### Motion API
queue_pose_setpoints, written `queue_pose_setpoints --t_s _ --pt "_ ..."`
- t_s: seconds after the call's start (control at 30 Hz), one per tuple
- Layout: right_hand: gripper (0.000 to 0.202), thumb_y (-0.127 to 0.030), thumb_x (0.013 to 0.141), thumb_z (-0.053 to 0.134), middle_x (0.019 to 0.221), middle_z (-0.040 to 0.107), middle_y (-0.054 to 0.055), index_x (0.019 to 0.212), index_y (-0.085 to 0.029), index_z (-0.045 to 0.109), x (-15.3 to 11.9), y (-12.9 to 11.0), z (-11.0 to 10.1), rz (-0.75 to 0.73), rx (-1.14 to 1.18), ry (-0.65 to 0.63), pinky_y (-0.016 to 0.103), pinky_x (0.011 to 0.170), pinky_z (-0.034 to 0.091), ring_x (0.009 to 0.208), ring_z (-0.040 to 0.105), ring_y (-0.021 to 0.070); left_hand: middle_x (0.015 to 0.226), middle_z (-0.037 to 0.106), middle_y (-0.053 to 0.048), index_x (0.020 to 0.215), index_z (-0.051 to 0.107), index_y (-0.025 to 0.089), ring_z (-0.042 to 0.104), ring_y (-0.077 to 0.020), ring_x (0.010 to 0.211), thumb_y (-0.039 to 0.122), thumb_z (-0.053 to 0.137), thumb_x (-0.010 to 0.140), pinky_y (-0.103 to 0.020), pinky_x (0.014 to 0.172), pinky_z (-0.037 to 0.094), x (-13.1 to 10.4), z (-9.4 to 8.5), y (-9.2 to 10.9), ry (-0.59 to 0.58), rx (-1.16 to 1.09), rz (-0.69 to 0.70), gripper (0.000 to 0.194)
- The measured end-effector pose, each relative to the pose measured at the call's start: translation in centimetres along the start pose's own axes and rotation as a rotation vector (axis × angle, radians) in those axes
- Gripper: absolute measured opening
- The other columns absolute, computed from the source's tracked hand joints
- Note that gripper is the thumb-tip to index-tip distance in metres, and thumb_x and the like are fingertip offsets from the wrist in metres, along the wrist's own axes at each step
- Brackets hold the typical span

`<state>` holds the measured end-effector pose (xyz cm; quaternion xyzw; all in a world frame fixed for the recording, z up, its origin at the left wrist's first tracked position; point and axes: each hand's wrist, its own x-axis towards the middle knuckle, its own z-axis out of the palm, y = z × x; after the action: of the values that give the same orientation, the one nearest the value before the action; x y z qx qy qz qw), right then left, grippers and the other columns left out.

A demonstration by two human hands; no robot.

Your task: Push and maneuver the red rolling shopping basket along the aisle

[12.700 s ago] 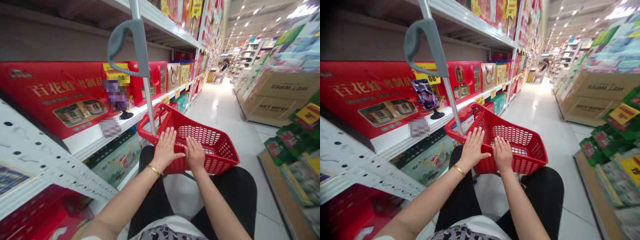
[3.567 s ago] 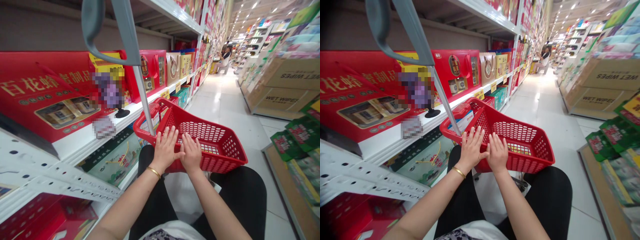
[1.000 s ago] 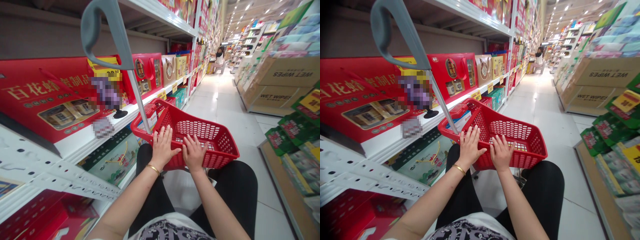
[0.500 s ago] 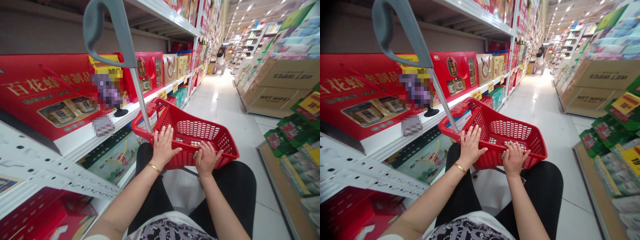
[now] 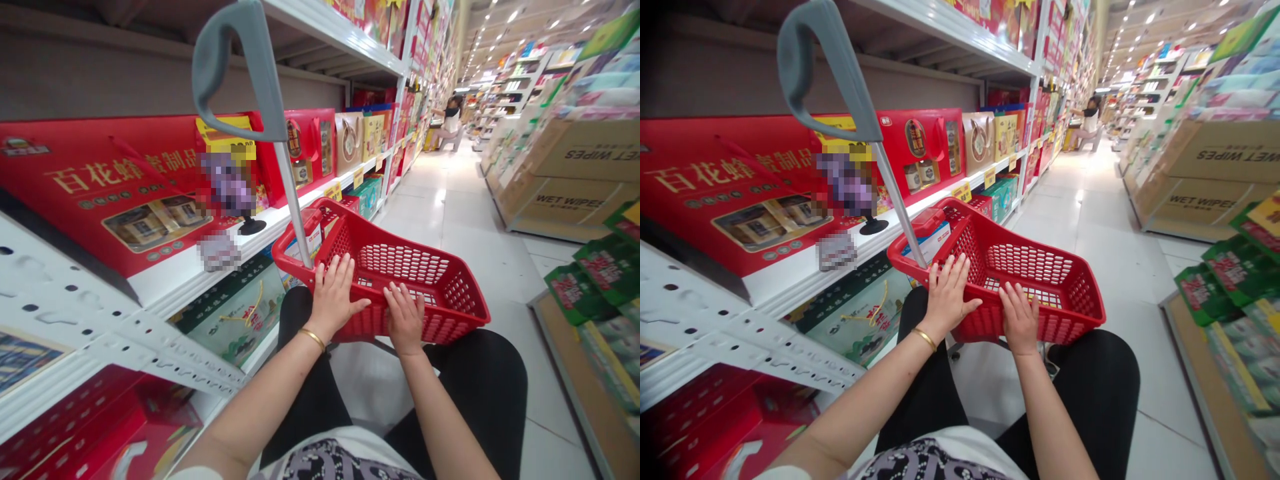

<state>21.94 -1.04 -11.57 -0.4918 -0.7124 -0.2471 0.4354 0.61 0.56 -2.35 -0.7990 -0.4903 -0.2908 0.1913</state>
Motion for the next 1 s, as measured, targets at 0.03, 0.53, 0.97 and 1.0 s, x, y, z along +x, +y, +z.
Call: queue_pose_setpoints --t_s 0.03,0.53,0.97,1.0 --pt "0.051 -0.009 0.100 0.048 0.146 0.064 0.009 0.149 -0.024 0.052 -0.4 0.5 -0.4 0.022 0.013 0.002 0.051 0.131 0.016 0.150 0.043 0.0210 0.167 0.036 -0.012 0.163 0.032 0.013 0.024 -0.0301 0.159 0.073 0.033 0.100 -0.053 0.131 -0.001 0.0 0.0 0.0 0.001 -0.016 -0.005 0.087" --pt "0.052 -0.040 0.102 0.053 0.149 0.060 0.006 0.153 -0.035 0.045 10.9 -11.3 -5.6 0.933 1.455 0.271 0.053 0.125 0.035 0.139 0.056 0.0208 0.176 0.009 -0.009 0.168 0.010 0.030 0.016 -0.0283 0.161 0.063 0.032 0.105 -0.054 0.130 0.020 0.7 -3.4 5.5 0.171 -1.120 0.014 0.074" --pt "0.077 -0.067 0.101 0.001 0.170 0.029 0.007 0.167 -0.028 0.011 8.1 -13.5 -6.3 0.620 1.258 -0.056 0.057 0.126 0.029 0.160 0.022 0.0242 0.148 0.062 -0.008 0.150 0.054 0.029 0.065 -0.0214 0.130 0.028 0.050 0.107 -0.042 0.112 0.055 -1.0 -8.1 6.0 0.297 -1.124 -0.312 0.043" --pt "0.076 -0.064 0.101 -0.003 0.172 0.023 0.007 0.167 -0.026 0.006 8.4 -12.8 -6.0 0.535 1.145 -0.094 0.057 0.127 0.027 0.161 0.019 0.0238 0.147 0.063 -0.007 0.151 0.051 0.031 0.069 -0.0199 0.125 0.025 0.050 0.107 -0.039 0.108 0.058 -1.2 -8.2 4.6 0.359 -1.052 -0.341 0.045"
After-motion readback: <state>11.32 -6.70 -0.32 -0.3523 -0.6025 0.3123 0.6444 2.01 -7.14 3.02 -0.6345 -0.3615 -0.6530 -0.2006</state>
